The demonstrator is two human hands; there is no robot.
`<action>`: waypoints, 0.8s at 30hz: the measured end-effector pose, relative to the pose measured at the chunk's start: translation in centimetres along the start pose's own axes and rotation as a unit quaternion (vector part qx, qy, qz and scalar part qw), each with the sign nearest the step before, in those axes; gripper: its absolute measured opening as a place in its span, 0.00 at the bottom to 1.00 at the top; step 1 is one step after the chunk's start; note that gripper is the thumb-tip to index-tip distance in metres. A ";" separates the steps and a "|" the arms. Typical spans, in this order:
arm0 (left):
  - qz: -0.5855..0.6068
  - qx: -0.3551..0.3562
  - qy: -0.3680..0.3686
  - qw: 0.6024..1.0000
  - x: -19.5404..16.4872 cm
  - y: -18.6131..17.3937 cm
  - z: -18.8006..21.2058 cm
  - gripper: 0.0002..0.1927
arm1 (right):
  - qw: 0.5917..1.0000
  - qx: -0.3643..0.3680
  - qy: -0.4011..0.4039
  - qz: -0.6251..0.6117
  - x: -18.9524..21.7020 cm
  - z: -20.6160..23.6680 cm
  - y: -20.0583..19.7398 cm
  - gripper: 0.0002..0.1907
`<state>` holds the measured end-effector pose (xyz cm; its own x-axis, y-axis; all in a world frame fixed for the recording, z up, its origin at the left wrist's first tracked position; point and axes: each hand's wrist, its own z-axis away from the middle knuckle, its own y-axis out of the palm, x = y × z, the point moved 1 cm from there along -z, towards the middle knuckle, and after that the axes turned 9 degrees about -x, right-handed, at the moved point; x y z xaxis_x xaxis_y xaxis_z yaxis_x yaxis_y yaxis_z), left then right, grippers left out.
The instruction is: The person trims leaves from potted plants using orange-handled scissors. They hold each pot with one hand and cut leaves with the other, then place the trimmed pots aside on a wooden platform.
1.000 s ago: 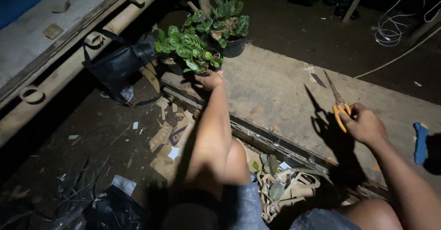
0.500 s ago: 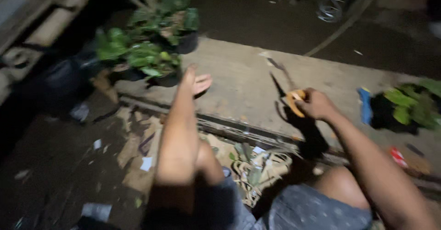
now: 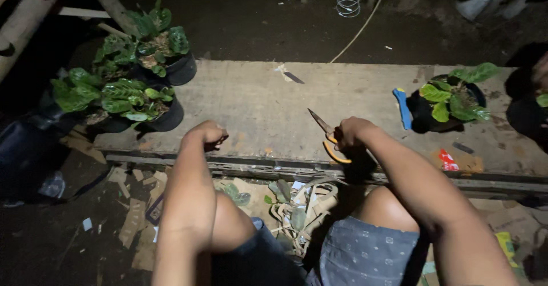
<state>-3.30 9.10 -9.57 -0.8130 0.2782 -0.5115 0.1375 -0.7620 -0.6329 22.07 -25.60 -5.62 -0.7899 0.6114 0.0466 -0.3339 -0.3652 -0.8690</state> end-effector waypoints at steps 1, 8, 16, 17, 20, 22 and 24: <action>-0.025 -0.003 -0.006 1.000 0.0 -0.1 0.0 0.15 | 0.999 0.015 0.026 0.019 0.0 0.3 -0.2 0.28; -0.064 -0.010 -0.013 0.998 -0.5 -0.6 0.1 0.22 | 0.996 -0.051 0.045 -0.052 -2.1 -1.8 0.4 0.25; -0.107 -0.021 -0.004 0.994 -2.0 -0.7 1.7 0.21 | 0.486 -0.180 0.261 -0.814 -8.8 -1.0 -0.4 0.30; -0.112 -0.023 -0.001 0.993 -2.2 -0.7 1.9 0.21 | 0.438 -0.204 0.277 -0.831 -9.4 -0.5 -0.5 0.30; -0.088 -0.019 -0.038 0.995 -2.4 -0.6 2.4 0.19 | 0.307 -0.254 0.315 -0.861 -11.1 0.9 -0.3 0.35; -0.069 -0.007 -0.047 0.996 -2.3 -0.6 2.4 0.18 | 0.245 -0.270 0.329 -0.871 -11.8 1.2 0.0 0.44; -0.061 0.011 -0.026 0.998 -2.0 -0.5 2.1 0.18 | 0.231 -0.291 0.345 -0.862 -12.4 1.4 0.5 0.42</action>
<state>-2.93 7.70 -6.95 -0.8511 0.3399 -0.4002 0.0232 -0.7370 -0.6755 31.03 -34.31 -5.94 0.5958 -0.4639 0.6556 0.4371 0.8721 0.2198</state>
